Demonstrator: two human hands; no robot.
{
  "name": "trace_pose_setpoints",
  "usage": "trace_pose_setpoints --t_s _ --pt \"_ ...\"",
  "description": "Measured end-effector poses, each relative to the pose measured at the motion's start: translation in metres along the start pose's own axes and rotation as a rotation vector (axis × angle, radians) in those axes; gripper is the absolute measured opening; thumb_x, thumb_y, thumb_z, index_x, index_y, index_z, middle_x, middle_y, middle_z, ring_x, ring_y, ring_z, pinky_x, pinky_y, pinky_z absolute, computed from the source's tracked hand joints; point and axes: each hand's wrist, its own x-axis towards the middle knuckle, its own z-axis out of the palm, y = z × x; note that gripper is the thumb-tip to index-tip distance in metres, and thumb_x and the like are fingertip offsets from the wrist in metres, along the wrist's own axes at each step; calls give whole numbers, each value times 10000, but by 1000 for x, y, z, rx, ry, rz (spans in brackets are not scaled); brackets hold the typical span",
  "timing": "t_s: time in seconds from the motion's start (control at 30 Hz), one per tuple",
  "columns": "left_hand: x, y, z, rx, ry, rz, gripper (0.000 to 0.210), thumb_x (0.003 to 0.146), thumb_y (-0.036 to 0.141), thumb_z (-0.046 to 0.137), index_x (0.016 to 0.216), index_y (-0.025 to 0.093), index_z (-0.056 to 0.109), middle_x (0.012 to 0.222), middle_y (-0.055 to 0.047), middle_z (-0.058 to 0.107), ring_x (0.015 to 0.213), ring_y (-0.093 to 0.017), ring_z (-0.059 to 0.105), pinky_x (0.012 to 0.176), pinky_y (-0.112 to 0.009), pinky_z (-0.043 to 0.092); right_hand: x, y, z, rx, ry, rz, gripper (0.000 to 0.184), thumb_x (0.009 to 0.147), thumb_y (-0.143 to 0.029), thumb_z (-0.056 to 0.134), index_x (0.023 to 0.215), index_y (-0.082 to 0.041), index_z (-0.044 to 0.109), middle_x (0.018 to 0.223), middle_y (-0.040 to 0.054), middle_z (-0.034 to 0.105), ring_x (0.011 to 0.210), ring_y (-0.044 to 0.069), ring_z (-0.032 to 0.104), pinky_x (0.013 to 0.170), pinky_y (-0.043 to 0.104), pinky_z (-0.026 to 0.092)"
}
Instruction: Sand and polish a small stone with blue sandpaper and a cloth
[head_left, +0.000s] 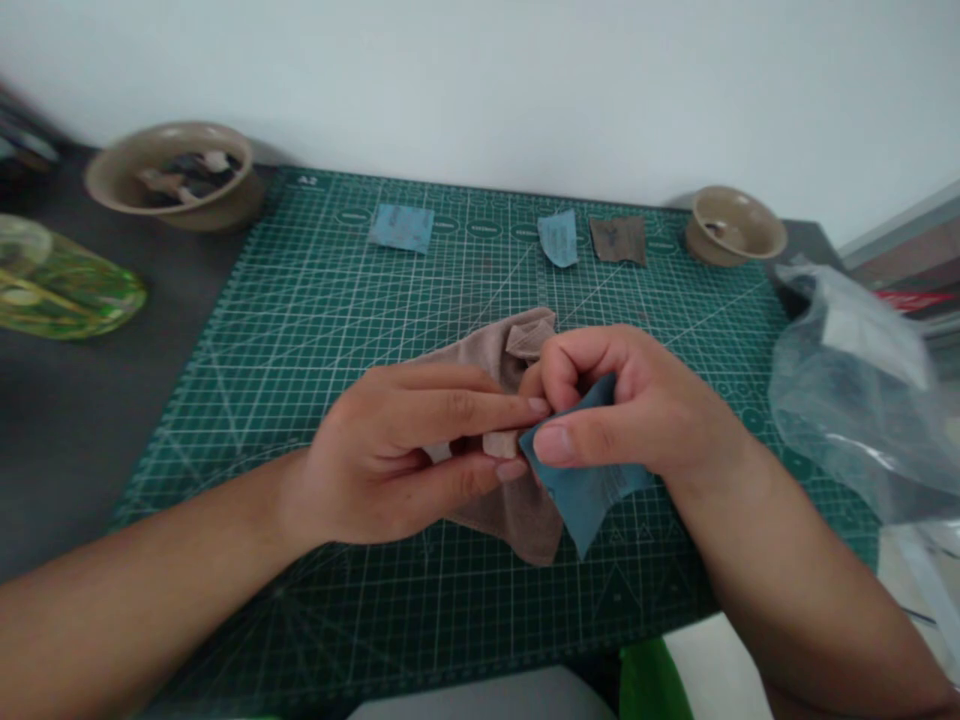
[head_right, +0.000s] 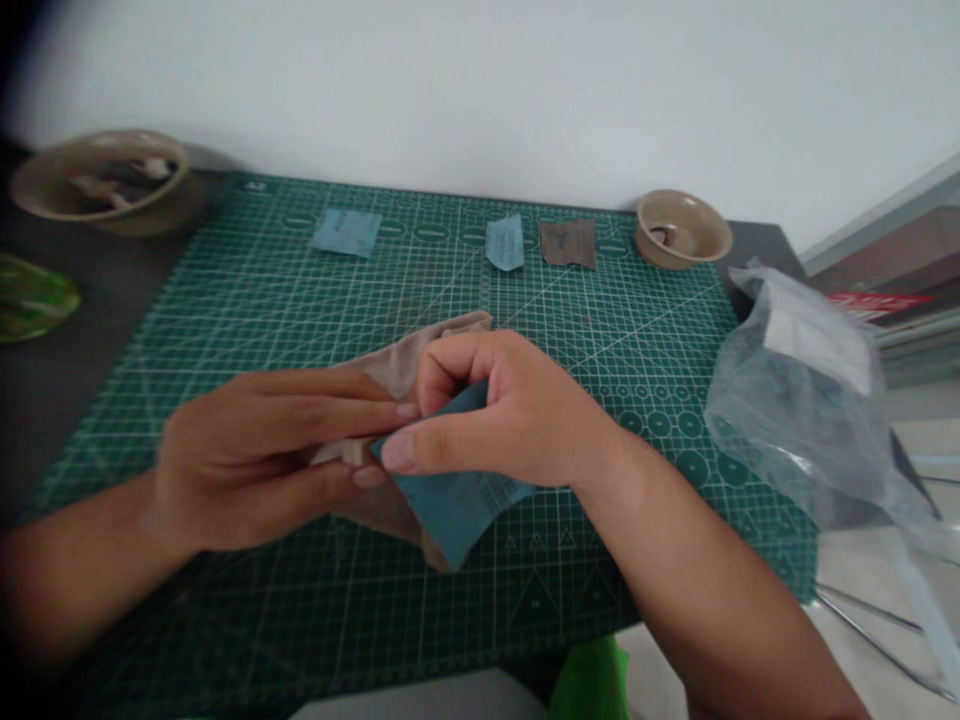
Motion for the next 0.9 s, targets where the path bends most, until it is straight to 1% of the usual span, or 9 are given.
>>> trace_pose_setpoints --t_s 0.1,0.17,0.23,0.33,0.43,0.53,0.73,0.83,0.9 --pt "-1 -2 0 54 5 -18 234 941 221 754 1157 130 759 842 -69 763 682 -119 719 588 -174 554 0 0 1 -120 85 -6 305 749 -261 867 677 -183 581 722 -10 640 587 93 481 506 224 348" --pt "-1 -4 0 111 -8 -18 236 950 224 744 1166 130 750 808 -52 746 646 -104 693 566 -167 530 0 -1 3 -178 124 -3 292 758 -266 849 678 -189 579 686 -22 618 576 95 473 495 227 345" --pt "-1 -5 1 175 -37 -6 234 974 208 702 1193 134 733 781 -37 726 615 -96 665 546 -171 509 0 -2 5 -249 155 -10 288 764 -268 828 669 -195 566 649 -34 594 568 98 473 492 233 344" --pt "-2 -6 3 276 -60 -3 237 984 176 642 1209 156 713 780 -36 721 610 -111 658 522 -190 486 1 -5 10 -429 216 -56 278 756 -222 784 633 -198 536 617 -45 580 583 99 487 537 248 356" --pt "-4 -6 5 343 -35 -9 249 959 167 648 1200 169 710 803 -47 734 622 -125 668 513 -203 489 3 -7 14 -582 255 -98 259 749 -179 740 616 -197 519 598 -55 564 589 97 483 580 264 352" --pt "-6 -5 7 400 8 -19 238 942 159 676 1175 161 726 832 -54 748 644 -125 687 535 -205 512 3 -5 15 -686 289 -122 246 753 -166 712 622 -198 506 603 -50 572 589 101 486 581 273 335" --pt "-8 -8 10 446 5 5 190 965 154 664 1139 146 742 847 -54 770 697 -142 737 574 -208 543 1 0 15 -810 295 -157 234 764 -151 663 631 -206 478 568 -52 562 553 98 476 551 278 304" --pt "-8 -8 11 449 4 2 179 974 155 661 1133 134 742 857 -64 778 704 -149 748 565 -208 541 0 0 15 -828 292 -153 230 764 -150 651 629 -207 473 565 -49 572 540 97 472 544 280 294" --pt "-8 -7 10 442 6 0 170 978 164 661 1127 146 740 868 -68 785 703 -155 752 557 -219 544 0 -1 15 -817 278 -138 225 757 -142 641 625 -208 470 570 -43 591 542 101 479 543 283 291"
